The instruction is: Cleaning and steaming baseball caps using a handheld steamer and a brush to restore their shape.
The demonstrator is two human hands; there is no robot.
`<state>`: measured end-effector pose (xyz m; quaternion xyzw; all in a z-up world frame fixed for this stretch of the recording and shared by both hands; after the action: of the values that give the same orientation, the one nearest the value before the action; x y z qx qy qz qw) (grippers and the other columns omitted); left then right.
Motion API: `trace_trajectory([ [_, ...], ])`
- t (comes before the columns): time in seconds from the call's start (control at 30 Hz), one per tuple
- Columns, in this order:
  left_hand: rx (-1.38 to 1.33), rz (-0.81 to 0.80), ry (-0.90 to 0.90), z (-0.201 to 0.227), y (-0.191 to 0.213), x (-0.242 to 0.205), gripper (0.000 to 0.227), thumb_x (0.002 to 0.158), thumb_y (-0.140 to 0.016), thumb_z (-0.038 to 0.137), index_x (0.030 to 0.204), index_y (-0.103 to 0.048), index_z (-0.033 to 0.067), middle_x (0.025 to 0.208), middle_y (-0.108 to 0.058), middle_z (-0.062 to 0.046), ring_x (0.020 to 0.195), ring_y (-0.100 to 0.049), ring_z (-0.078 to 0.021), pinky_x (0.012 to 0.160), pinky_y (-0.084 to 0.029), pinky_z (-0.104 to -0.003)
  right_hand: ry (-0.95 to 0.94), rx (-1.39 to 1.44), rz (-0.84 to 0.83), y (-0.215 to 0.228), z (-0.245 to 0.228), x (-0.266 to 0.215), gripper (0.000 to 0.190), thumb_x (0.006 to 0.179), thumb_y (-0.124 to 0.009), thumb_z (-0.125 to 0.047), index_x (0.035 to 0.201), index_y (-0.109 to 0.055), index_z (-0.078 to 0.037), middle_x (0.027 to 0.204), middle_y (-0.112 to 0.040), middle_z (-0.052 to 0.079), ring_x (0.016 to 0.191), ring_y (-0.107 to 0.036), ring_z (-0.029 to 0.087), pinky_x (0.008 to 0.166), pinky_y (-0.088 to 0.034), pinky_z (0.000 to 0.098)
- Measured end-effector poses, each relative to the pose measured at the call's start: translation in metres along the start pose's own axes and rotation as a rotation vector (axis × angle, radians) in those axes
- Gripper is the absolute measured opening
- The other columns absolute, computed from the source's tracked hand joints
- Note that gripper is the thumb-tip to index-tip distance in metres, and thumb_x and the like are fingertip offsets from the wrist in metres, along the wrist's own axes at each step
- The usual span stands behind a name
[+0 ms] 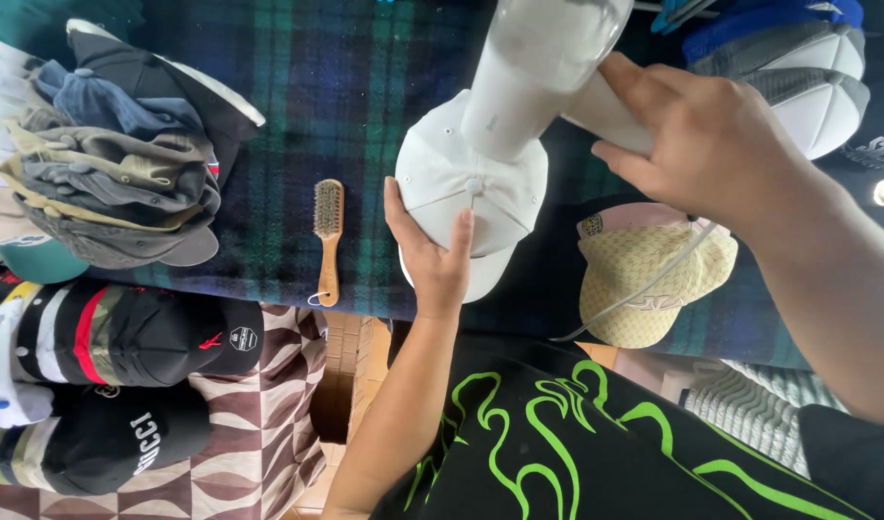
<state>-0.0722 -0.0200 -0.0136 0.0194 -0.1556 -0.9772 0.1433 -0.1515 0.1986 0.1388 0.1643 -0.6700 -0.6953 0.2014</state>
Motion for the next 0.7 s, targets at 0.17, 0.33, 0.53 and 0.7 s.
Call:
trace_trajectory([
  [0.17,-0.046,-0.066,0.079,-0.004,0.0,0.001,0.094,0.092,-0.064,0.045,0.157,-0.012,-0.0002,0.162,-0.023,-0.028,0.148,-0.034,-0.0441,0.119,-0.033,-0.046,0.093,-0.161,-0.115,0.007,-0.028,-0.006,0.071,0.092,-0.072,-0.04,0.156,-0.058,-0.01,0.101,-0.064,0.002,0.058,-0.064,0.014,0.056,-0.057,0.0235],
  [0.33,-0.055,-0.134,0.101,-0.01,0.0,0.004,0.099,0.09,-0.063,0.053,0.157,-0.009,0.004,0.16,-0.024,-0.029,0.143,-0.039,-0.0477,0.114,-0.04,-0.052,0.066,-0.218,-0.046,0.002,-0.024,0.018,0.074,0.093,-0.071,-0.042,0.159,-0.06,-0.01,0.102,-0.071,0.003,0.066,-0.068,0.016,0.061,-0.06,0.0256],
  [0.53,-0.08,-0.233,0.12,-0.025,0.008,0.002,0.102,0.086,-0.068,0.053,0.157,-0.014,0.0036,0.162,-0.023,-0.027,0.147,-0.033,-0.0449,0.116,-0.034,-0.051,0.12,-0.319,-0.103,0.026,-0.052,0.033,0.072,0.09,-0.069,-0.043,0.157,-0.058,-0.019,0.099,-0.07,-0.002,0.068,-0.07,0.012,0.059,-0.058,0.0214],
  [0.7,-0.091,-0.317,0.153,-0.049,0.018,-0.007,0.097,0.088,-0.066,0.051,0.156,-0.02,0.0,0.164,-0.021,-0.025,0.151,-0.028,-0.041,0.12,-0.029,-0.047,0.161,-0.526,-0.107,0.031,-0.065,0.041,0.071,0.09,-0.066,-0.052,0.156,-0.056,-0.027,0.095,-0.065,-0.011,0.062,-0.064,0.002,0.054,-0.053,0.0123],
])
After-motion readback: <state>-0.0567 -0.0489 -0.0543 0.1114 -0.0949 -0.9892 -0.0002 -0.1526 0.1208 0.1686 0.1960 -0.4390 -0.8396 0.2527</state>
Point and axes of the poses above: each hand's wrist, its own x-axis towards the middle knuckle, its own y-axis out of the back of the hand, z = x × y, the point moved 10 cm from there along x, towards the middle knuckle
